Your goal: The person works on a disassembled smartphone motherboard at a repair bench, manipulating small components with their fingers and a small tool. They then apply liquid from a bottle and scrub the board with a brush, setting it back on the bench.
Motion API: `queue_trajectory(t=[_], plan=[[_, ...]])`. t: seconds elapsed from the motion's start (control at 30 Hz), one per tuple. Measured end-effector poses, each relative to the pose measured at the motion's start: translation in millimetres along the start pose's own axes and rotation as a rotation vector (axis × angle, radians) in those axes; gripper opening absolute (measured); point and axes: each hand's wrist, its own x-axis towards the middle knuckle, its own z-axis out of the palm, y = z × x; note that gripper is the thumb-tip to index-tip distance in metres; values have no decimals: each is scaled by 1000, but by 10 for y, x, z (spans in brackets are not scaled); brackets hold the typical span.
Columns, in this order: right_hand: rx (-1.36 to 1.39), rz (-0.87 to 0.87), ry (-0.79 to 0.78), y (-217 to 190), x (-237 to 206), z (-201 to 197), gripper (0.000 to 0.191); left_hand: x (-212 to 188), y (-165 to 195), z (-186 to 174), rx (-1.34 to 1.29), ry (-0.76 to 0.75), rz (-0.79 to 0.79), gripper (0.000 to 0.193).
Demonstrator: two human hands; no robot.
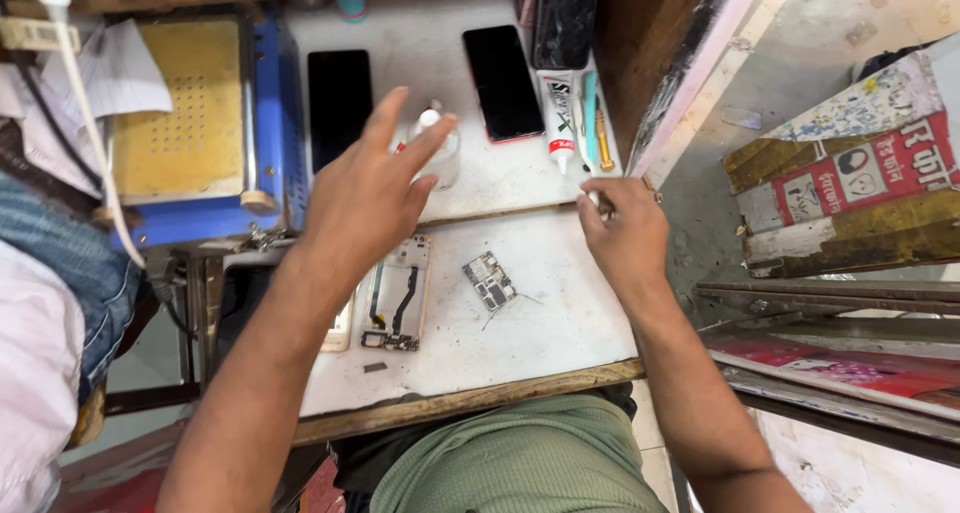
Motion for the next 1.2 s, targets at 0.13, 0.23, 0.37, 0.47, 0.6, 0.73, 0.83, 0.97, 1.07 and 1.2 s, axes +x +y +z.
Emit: queue_trajectory(t=[0.13, 0.23, 0.37, 0.47, 0.6, 0.73, 0.83, 0.97, 1.07, 1.2], plan=[[201, 76, 228, -6, -415, -374, 11, -535, 174, -152, -94, 208, -33, 50], [464, 3, 319, -93, -690, -652, 5, -871, 485, -176, -133, 234, -16, 46], [542, -216, 182, -258, -739, -795, 2, -1061, 869, -42, -36, 248, 107, 50], [545, -337, -22, -428, -651, -645, 3, -1156, 982, 95, -39, 331, 88, 47], [661, -369, -228, -615, -360, -270, 22, -1300, 835, 269, -455, -62, -225, 36], [595, -386, -301, -709, 158, 47, 69, -1468, 576, 352, -643, 8, -621, 35], [463, -599, -393, -763, 608, 275, 88, -1559, 501, 352, -726, 80, -753, 34], [341, -547, -484, -859, 811, 526, 94, -1563, 513, 354, -808, 176, -737, 32], [226, -308, -452, -876, 771, 651, 90, -1532, 524, 388, -781, 189, -716, 31], [519, -601, -311, -777, 724, 733, 92, -1499, 501, 447, -749, 252, -700, 30]])
